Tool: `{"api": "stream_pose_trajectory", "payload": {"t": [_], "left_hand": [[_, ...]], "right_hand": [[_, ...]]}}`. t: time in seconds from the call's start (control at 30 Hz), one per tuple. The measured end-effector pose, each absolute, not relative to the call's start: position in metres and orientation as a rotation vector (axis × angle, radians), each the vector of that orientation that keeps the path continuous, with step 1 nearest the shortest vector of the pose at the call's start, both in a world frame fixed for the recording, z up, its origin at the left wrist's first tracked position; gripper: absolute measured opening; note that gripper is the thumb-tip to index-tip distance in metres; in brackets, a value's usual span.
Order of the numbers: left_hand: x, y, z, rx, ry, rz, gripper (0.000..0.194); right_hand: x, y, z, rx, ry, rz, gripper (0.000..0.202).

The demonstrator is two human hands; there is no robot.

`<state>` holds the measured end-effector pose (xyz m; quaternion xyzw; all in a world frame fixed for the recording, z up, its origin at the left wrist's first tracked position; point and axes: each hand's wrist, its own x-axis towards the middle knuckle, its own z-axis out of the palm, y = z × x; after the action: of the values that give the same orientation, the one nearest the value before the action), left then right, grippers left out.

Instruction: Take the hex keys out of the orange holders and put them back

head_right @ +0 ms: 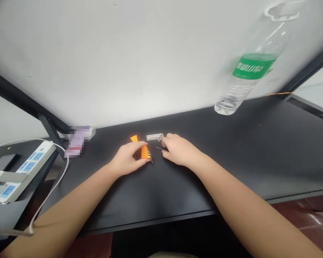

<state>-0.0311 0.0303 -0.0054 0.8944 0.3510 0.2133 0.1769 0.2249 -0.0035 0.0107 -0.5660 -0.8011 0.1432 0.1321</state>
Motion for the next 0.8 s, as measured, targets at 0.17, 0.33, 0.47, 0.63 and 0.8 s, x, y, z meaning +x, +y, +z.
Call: {"api": "stream_pose_trajectory", "payload": {"t": [0.17, 0.33, 0.47, 0.63, 0.8], "left_hand": [[-0.030, 0.032, -0.005, 2.537, 0.993, 0.544, 0.052], [-0.029, 0.033, -0.004, 2.529, 0.996, 0.545, 0.051], [-0.029, 0.032, -0.003, 2.508, 1.004, 0.541, 0.051], [-0.028, 0.030, -0.002, 2.492, 1.008, 0.525, 0.052], [-0.027, 0.029, 0.001, 2.476, 1.018, 0.501, 0.051]], "right_hand": [[0.217, -0.008, 0.013, -1.736, -2.416, 0.331, 0.007], [0.215, -0.011, 0.020, -1.566, -2.331, 0.513, 0.010], [0.215, -0.009, 0.021, -1.366, -2.267, 0.578, 0.011], [0.214, -0.008, 0.019, -1.290, -2.243, 0.584, 0.012], [0.216, -0.009, 0.021, -1.259, -2.249, 0.572, 0.013]]}}
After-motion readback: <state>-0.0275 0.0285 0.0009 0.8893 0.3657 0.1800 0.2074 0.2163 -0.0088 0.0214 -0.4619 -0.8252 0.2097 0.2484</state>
